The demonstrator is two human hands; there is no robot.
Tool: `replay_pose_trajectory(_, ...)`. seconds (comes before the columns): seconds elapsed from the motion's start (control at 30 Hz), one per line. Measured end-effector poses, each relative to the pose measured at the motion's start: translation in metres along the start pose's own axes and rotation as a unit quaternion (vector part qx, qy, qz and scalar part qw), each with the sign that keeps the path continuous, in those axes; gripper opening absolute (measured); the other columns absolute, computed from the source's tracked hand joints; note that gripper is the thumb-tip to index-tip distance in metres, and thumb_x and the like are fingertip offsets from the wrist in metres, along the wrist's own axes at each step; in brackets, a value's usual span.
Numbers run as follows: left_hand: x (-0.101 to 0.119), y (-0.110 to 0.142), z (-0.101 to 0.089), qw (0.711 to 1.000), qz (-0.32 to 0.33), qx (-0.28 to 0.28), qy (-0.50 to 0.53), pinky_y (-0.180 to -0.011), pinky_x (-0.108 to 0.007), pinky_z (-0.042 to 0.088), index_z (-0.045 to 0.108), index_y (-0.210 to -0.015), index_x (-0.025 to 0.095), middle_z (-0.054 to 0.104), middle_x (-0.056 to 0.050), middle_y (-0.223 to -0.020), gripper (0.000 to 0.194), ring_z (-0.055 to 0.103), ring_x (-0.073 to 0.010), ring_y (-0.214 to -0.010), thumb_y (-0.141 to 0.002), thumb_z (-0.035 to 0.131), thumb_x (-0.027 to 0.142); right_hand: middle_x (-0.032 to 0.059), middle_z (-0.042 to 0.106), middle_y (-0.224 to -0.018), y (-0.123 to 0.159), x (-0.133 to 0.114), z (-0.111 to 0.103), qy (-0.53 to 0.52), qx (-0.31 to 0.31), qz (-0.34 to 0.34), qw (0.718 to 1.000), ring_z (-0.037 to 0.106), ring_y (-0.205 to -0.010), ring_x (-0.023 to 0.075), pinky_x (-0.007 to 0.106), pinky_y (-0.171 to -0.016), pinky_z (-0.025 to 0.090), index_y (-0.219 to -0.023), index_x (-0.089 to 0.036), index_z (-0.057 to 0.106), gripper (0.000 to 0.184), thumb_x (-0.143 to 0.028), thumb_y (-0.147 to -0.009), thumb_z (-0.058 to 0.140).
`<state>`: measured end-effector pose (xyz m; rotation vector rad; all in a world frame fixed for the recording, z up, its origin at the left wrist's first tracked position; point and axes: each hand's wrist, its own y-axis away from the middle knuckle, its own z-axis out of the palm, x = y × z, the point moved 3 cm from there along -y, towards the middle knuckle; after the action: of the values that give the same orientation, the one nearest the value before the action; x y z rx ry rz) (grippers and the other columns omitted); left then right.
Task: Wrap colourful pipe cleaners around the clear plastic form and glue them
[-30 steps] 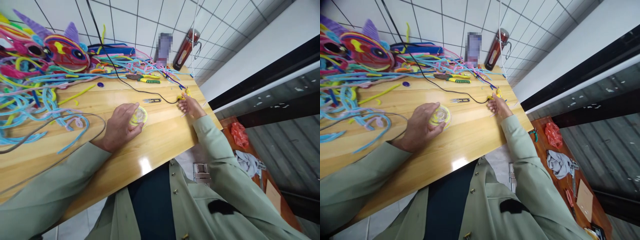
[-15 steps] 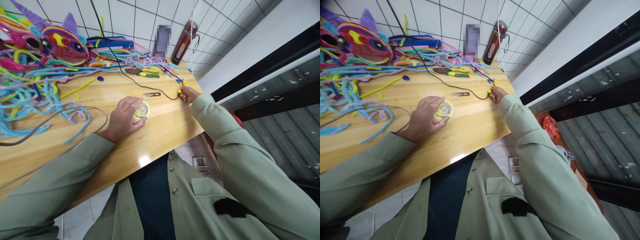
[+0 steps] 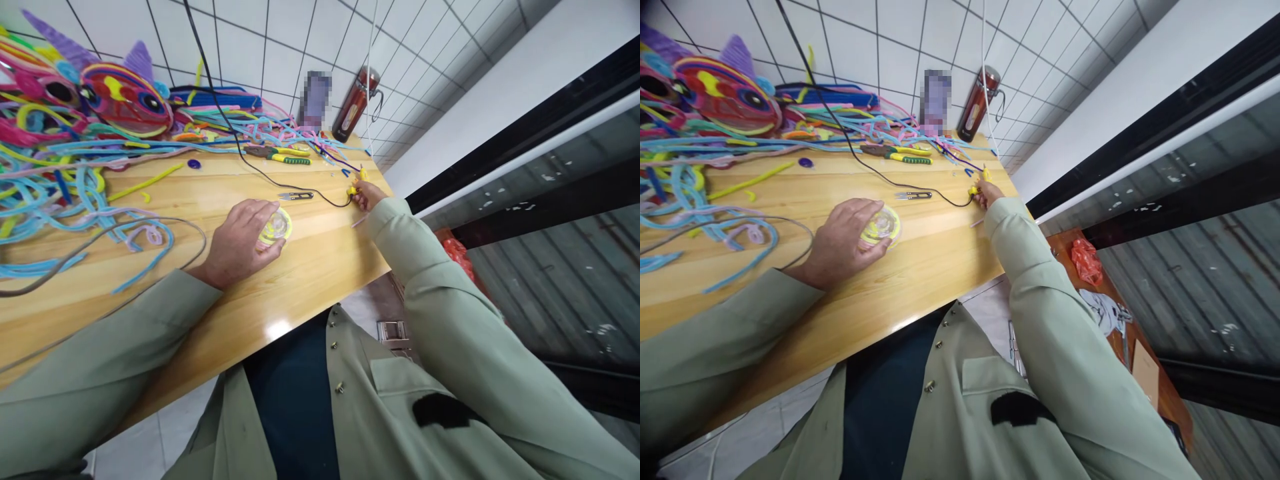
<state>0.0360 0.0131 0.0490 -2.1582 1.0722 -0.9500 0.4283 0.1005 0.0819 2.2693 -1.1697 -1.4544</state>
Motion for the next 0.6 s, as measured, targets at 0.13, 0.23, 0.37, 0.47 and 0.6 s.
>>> replay_pose_trajectory(0.13, 0.003, -0.001, -0.002, 1.0, 0.014, 0.005, -0.019, -0.119, -0.053, 0.059, 0.053, -0.158, 0.018, 0.074, -0.016, -0.14, 0.057, 0.071, -0.038, -0.135, -0.105, 0.066, 0.037, -0.0072, 0.049, -0.047, 0.007, 0.01, -0.009, -0.087, 0.048, -0.017, 0.995, 0.034, -0.041, 0.0076, 0.017, -0.04, 0.027, -0.079, -0.024, 0.051, 0.038, -0.035, -0.115, 0.053)
replay_pose_trajectory(0.23, 0.003, -0.001, -0.003, 0.999, 0.012, 0.001, -0.036, -0.12, -0.054, 0.06, 0.05, -0.16, 0.019, 0.073, -0.017, -0.143, 0.057, 0.071, -0.0381, -0.136, -0.107, 0.065, 0.036, -0.0085, 0.047, -0.051, 0.016, 0.016, -0.01, -0.154, 0.083, -0.062, 0.983, 0.035, -0.043, 0.0074, 0.017, -0.041, 0.03, -0.077, -0.025, 0.048, 0.039, -0.038, -0.113, 0.058)
replay_pose_trajectory(0.37, 0.002, 0.0, -0.002, 1.0, 0.002, -0.004, -0.028, -0.119, -0.056, 0.06, 0.047, -0.161, 0.02, 0.071, -0.019, -0.145, 0.06, 0.07, -0.04, -0.138, -0.107, 0.065, 0.038, -0.0094, 0.052, -0.065, 0.04, 0.019, -0.005, -0.23, 0.129, -0.181, 0.947, 0.05, -0.054, 0.0068, 0.015, -0.053, 0.044, -0.085, -0.025, 0.05, 0.03, -0.038, -0.106, 0.067)
replay_pose_trajectory(0.47, 0.0, 0.0, -0.002, 1.0, -0.02, -0.021, -0.012, -0.121, -0.058, 0.058, 0.047, -0.161, 0.021, 0.071, -0.018, -0.147, 0.061, 0.07, -0.0399, -0.14, -0.106, 0.066, 0.039, -0.0078, 0.061, -0.078, 0.058, 0.021, 0.005, -0.256, 0.104, -0.262, 0.924, 0.064, -0.069, 0.0074, 0.017, -0.07, 0.055, -0.092, -0.026, 0.053, 0.019, -0.033, -0.102, 0.067)
replay_pose_trajectory(0.6, -0.002, -0.001, -0.004, 0.998, -0.036, -0.053, 0.022, -0.127, -0.058, 0.054, 0.045, -0.164, 0.024, 0.068, -0.016, -0.152, 0.066, 0.066, -0.0385, -0.145, -0.103, 0.069, 0.037, -0.0088, 0.053, -0.063, 0.075, 0.023, 0.024, -0.249, -0.03, -0.369, 0.895, 0.053, -0.057, 0.0096, 0.021, -0.059, 0.05, -0.083, -0.026, 0.053, 0.035, -0.042, -0.084, 0.084)
